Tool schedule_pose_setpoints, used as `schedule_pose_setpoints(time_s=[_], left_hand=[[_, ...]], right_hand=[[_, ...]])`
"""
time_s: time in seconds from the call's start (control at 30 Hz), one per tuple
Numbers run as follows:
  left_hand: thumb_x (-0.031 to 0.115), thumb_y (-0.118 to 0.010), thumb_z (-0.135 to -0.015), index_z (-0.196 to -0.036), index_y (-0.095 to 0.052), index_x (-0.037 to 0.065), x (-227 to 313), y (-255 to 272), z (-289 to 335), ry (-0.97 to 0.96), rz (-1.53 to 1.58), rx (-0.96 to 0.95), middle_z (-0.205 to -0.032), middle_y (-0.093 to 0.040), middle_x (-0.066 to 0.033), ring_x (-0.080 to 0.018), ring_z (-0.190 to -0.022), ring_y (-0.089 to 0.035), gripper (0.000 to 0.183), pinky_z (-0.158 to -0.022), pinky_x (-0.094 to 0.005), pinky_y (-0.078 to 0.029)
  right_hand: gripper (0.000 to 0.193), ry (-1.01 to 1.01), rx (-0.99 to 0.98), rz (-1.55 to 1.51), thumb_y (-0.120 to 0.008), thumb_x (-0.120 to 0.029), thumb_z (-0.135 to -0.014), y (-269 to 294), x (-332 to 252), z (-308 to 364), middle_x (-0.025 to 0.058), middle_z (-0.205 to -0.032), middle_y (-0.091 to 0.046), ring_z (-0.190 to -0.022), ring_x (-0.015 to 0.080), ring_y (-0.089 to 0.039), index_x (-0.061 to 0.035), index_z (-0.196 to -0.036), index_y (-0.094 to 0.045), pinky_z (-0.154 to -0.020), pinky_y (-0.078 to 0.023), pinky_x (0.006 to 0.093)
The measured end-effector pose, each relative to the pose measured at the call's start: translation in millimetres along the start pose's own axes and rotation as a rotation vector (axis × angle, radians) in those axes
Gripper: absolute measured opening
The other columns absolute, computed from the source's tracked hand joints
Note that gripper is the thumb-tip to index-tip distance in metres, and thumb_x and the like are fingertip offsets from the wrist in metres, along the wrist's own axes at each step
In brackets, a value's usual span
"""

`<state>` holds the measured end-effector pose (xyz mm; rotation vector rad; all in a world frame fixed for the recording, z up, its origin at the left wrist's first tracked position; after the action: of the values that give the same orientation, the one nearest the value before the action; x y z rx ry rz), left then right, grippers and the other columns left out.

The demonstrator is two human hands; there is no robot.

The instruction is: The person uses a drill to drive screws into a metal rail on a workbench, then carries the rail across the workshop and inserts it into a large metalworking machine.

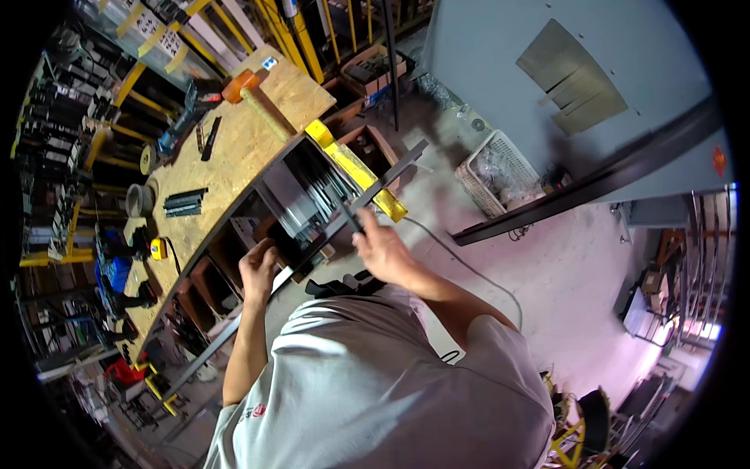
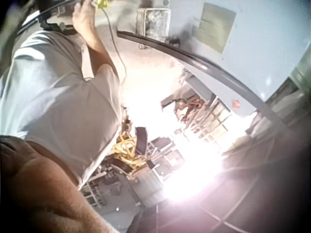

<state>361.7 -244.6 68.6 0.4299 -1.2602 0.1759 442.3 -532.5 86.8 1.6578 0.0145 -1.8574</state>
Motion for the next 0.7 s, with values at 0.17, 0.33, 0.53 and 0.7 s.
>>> schedule_pose_setpoints(time_s=[0.17,0.33,0.53,0.7], left_hand=[[0.026,-0.078,-0.083,-0.119,-0.066,0.001,7,-78,-12,-0.253,-0.771,-0.331,-0.104,-0.067,-0.0213,-0.0414,-0.098,-0.066,0.046,-0.082,-0.0468,-0.053],[0.026,-0.075,-0.086,-0.118,-0.063,0.001,-55,-83,-14,-0.277,-1.01,-0.32,-0.093,-0.069,-0.0179,-0.0393,-0.09,-0.067,0.043,-0.077,-0.0486,-0.054],[0.019,-0.076,-0.084,-0.109,-0.062,0.002,-51,-57,8,-0.422,-1.021,-0.171,-0.091,-0.068,-0.016,-0.0373,-0.085,-0.067,0.033,-0.072,-0.0465,-0.054],[0.019,-0.075,-0.084,-0.11,-0.063,0.0,-54,-44,15,-0.366,-1.005,-0.18,-0.091,-0.067,-0.0176,-0.0385,-0.086,-0.066,0.034,-0.074,-0.0468,-0.054]], right_hand=[[0.029,0.087,0.216,-0.027,-0.061,-0.004,-0.098,80,41,-31,0.0197,-0.101,-0.07,-0.083,0.0299,-0.07,0.0005,-0.126,-0.06,-0.075,-0.055,0.0374],[0.038,0.394,0.096,0.428,-0.066,-0.003,-0.089,90,-7,-58,0.0178,-0.118,-0.066,-0.112,0.0404,-0.06,-0.0041,-0.126,-0.063,-0.097,-0.05,0.0458],[0.032,0.607,-0.109,0.475,-0.068,0.0,-0.083,36,-6,-79,0.0159,-0.115,-0.063,-0.11,0.0379,-0.058,-0.004,-0.115,-0.068,-0.098,-0.048,0.0463],[0.03,0.716,-0.27,0.53,-0.07,-0.001,-0.081,-3,-2,-86,0.0135,-0.114,-0.063,-0.114,0.0344,-0.058,-0.0031,-0.11,-0.07,-0.1,-0.047,0.0456]])
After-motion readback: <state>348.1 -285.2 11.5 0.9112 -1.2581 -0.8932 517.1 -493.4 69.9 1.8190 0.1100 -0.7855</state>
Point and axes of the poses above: each hand's wrist, its own z-axis away from the middle knuckle, its own y-axis out of the back of the hand, x = y × z, the point moved 7 cm from there along -z, towards the middle knuckle
